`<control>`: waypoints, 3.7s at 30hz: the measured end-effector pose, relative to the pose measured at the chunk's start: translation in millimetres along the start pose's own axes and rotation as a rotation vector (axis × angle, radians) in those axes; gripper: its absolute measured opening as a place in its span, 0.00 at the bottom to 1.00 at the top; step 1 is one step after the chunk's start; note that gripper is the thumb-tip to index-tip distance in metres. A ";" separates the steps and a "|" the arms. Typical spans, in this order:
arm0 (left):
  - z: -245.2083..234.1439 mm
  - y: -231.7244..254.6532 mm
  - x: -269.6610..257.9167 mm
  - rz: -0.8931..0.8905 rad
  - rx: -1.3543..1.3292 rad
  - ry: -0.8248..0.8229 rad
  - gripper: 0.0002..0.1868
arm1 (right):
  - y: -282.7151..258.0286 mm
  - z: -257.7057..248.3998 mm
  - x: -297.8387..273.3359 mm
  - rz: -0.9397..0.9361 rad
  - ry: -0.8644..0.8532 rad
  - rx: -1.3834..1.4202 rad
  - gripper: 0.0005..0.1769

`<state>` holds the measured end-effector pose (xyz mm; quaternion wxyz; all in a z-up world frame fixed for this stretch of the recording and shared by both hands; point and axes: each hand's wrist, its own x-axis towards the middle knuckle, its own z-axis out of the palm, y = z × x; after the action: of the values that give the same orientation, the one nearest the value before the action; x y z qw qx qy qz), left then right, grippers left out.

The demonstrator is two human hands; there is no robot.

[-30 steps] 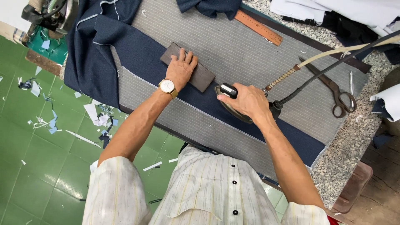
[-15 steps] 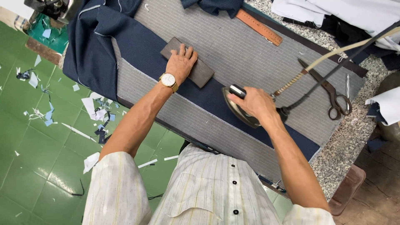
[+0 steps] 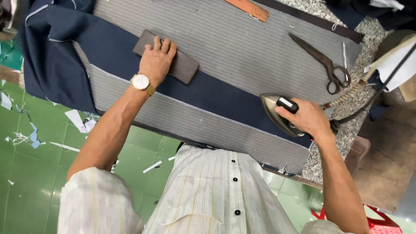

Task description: The person irons a large piece of dark blue fabric on a work table, then uses shears to trim the edges. They continue to iron the fabric, using a small wooden block to press seams and folds, and repeatedly adjust the fabric's position on the table.

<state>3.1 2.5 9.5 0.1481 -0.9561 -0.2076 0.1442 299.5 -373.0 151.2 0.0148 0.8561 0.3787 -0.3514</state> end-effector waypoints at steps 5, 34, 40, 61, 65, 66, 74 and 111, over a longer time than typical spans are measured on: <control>2.3 -7.0 -5.1 0.027 0.028 0.037 0.26 | 2.9 1.2 -0.8 0.069 0.016 0.027 0.34; 9.5 -10.9 -5.1 0.048 -0.099 0.165 0.27 | -211.2 -2.6 71.2 -0.292 -0.058 -0.049 0.34; -2.5 -24.0 -4.5 0.098 -0.181 0.066 0.41 | -185.9 5.6 69.5 -0.209 -0.100 0.027 0.32; -100.3 143.6 20.0 0.302 -0.503 0.054 0.49 | -5.9 -28.7 -21.7 0.107 -0.098 0.057 0.30; -111.2 140.5 17.0 0.302 -0.447 -0.004 0.50 | 4.7 -32.1 -23.6 0.077 -0.111 0.074 0.30; -114.4 138.2 15.9 0.284 -0.409 -0.022 0.49 | 3.5 -36.8 -27.4 0.055 -0.105 0.096 0.28; -92.2 100.2 6.0 0.125 -0.139 -0.179 0.51 | -0.8 -3.2 7.1 -0.125 -0.011 0.188 0.24; -100.3 120.4 7.8 -0.023 -0.095 -0.275 0.52 | 182.5 -3.6 -43.4 -0.026 -0.026 0.259 0.27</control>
<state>86.4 -121.2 58.2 0.0746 -0.9308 -0.2433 0.2624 401.6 -529.7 136.6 -0.0953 0.8412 0.3409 -0.4086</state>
